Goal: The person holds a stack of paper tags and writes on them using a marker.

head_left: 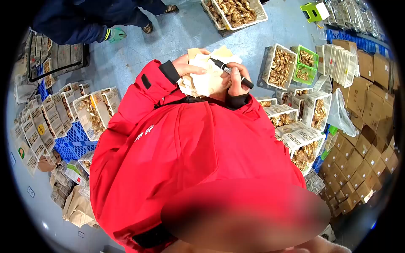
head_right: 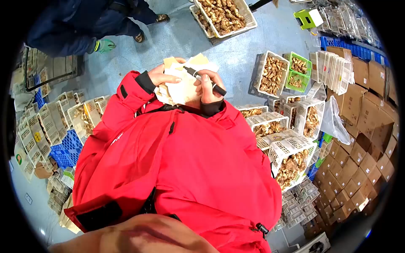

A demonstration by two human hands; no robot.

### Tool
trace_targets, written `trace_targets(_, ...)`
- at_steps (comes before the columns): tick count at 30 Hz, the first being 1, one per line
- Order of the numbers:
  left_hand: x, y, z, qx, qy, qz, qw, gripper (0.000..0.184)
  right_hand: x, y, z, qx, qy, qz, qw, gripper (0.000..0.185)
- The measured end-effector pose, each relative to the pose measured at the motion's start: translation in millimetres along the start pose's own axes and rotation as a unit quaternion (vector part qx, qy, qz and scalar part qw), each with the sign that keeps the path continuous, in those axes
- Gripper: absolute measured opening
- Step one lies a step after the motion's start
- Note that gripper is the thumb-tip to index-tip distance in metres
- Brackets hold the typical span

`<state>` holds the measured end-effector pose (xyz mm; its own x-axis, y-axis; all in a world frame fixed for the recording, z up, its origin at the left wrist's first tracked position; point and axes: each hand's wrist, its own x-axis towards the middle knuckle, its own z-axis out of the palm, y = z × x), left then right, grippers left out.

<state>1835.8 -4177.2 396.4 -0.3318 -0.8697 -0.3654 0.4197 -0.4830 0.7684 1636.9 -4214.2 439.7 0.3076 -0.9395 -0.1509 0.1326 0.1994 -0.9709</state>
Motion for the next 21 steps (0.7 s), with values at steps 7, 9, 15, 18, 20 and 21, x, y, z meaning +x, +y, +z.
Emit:
trace_targets(7,-0.5,-6.9,1.7,-0.022,0.067,-0.028,0.997,0.043,-3.7,14.6,0.8,-0.031,0.01,0.001,0.999,0.012)
trace_targets(9,3.0,-20.6,-9.1,-0.012,0.07,-0.029,0.997,0.041,-7.3,13.0,-1.6,-0.028,-0.017,0.032,0.999,0.011)
trace_targets(15,-2.6,-14.1,-0.8,0.036,0.082,-0.012,0.996,0.04,-13.7,4.7,4.2,-0.067,-0.06,0.0,0.996,0.013)
trace_targets(18,-3.7,-19.9,-1.8,0.06,0.088,0.02,0.994,0.042,-19.6,-7.4,6.1,-0.112,-0.075,0.05,0.99,0.012)
trace_targets(20,-6.8,-17.0,2.1,0.017,0.112,-0.012,0.993,0.043,-22.6,-7.2,5.0,-0.101,-0.063,0.036,0.992,0.014)
trace_targets(21,-6.6,-20.7,0.9,0.007,0.115,-0.013,0.993,0.041,-23.9,-2.6,3.0,-0.099,-0.051,0.026,0.993,0.015)
